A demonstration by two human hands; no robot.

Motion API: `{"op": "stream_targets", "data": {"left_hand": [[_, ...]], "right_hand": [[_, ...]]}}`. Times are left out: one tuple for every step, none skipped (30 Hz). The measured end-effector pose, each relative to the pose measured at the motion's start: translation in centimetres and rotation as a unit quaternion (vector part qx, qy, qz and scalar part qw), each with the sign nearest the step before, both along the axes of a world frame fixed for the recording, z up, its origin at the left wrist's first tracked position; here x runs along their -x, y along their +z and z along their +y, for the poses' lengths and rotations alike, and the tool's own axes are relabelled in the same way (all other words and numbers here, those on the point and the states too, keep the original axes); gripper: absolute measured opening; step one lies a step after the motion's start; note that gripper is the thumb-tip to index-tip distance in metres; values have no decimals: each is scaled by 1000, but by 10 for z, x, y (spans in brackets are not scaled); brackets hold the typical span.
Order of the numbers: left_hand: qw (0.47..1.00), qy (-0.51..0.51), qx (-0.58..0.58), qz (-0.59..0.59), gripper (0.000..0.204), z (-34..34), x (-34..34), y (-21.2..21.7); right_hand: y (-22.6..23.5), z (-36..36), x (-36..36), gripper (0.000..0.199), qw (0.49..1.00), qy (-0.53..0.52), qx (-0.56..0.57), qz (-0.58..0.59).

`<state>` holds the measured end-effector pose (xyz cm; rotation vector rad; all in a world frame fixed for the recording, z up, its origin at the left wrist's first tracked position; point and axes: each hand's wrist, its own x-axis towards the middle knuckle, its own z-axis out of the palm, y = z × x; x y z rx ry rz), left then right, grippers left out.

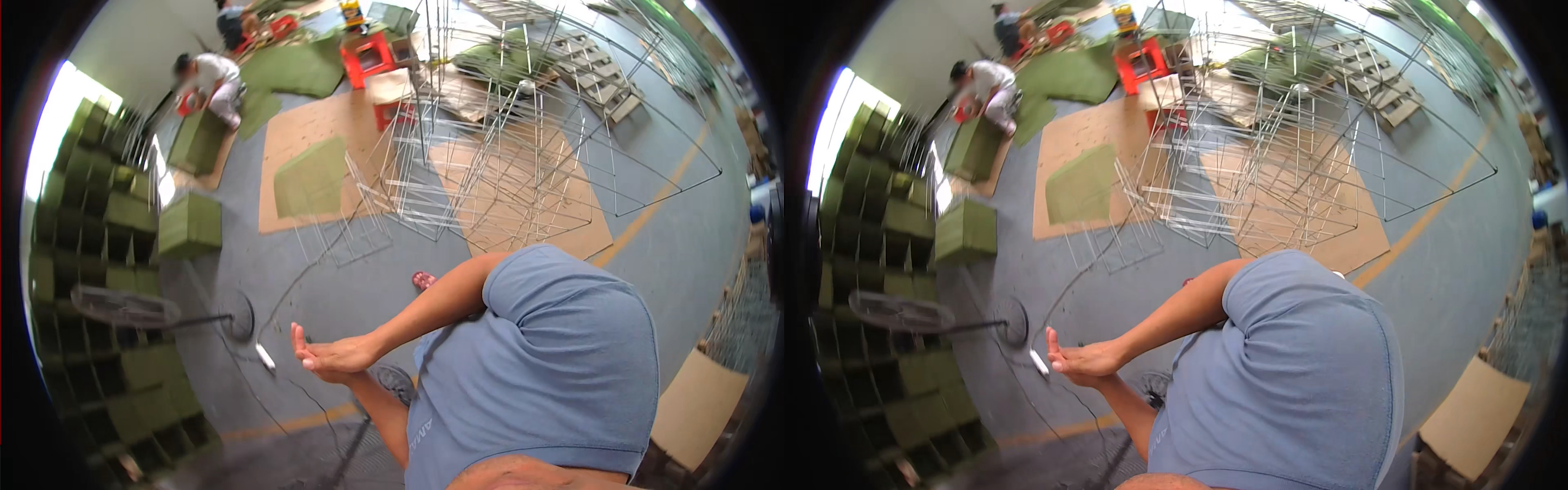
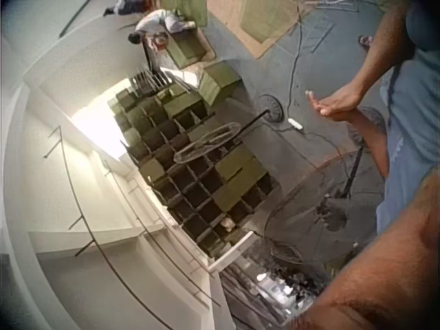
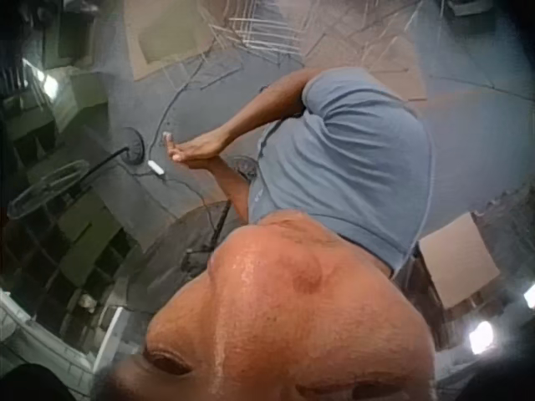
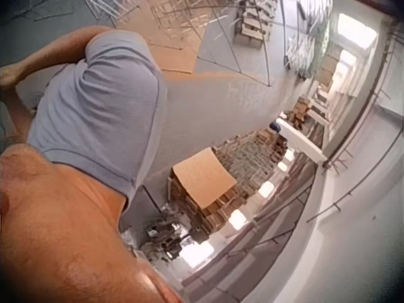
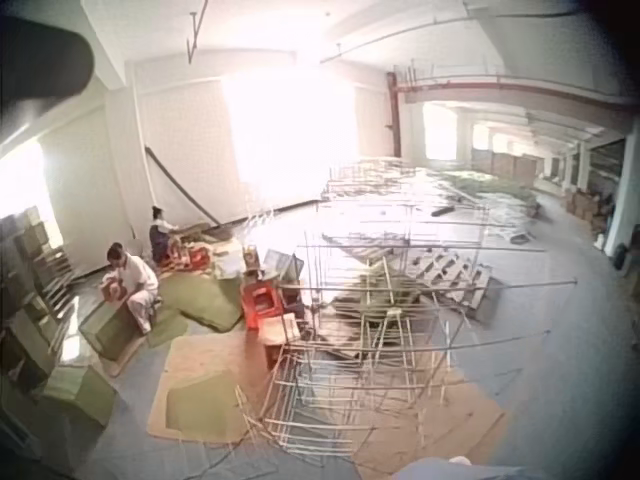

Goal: Cover metal wire frames with green fabric using a glue gun to secure it.

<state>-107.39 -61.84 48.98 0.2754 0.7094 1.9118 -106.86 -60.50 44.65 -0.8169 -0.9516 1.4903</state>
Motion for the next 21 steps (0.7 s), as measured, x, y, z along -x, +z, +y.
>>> {"op": "stream_targets", "data": {"left_hand": [[1000,-14,-7,-2,56,19,-1,-4],[1000,-18,-11,-4,57,34,0,-6],[1000,-22,-11,-4,57,43,-3,5],[994,-99,-10,52,57,54,-18,23],[981,-157,-13,116,58,61,-21,41],[982,-150,-15,113,58,75,-20,12],[941,-168,-61,287,58,90,-10,-36],[867,-188,-98,451,61,100,-4,-63],[920,-248,-59,297,64,97,-16,-45],[837,-214,-102,494,74,101,-6,-67],[836,-210,-118,493,77,110,-14,-51],[834,-209,-135,492,80,127,-21,-32],[836,-207,-138,489,80,149,-15,-27],[815,-174,-142,535,81,173,6,-22],[791,-148,-145,576,82,197,26,-22],[792,-146,-143,575,82,221,48,-25],[814,-119,-222,523,63,249,72,-33],[825,-91,-302,470,44,279,101,-42],[855,-16,-307,418,54,323,151,-134],[854,-23,-311,416,54,342,169,-132],[876,-111,-237,404,43,354,186,-115]], "right_hand": [[5,15,-13,84,1000,2,-15,6],[8,22,-19,83,999,12,-27,13],[8,27,-23,83,999,22,-39,19],[5,46,-41,83,998,26,-51,19],[12,62,-41,83,996,48,-68,26],[16,77,-49,85,998,45,-35,24],[23,92,-57,87,998,55,-3,23],[29,113,-71,90,995,60,42,-63],[40,137,-92,95,978,141,151,-36],[42,153,-85,95,976,154,148,-39],[38,172,-79,95,989,91,117,11],[35,192,-73,96,994,23,85,61],[32,207,-66,98,996,14,66,54],[34,220,-45,98,996,25,64,53],[33,232,-25,89,992,81,72,57],[31,245,-6,80,986,136,79,61],[26,260,10,80,985,139,79,58],[22,277,28,73,989,148,25,19],[26,292,65,66,984,176,-36,-15],[20,314,76,60,979,174,-88,-53],[16,332,86,53,971,174,-138,-91]]}}
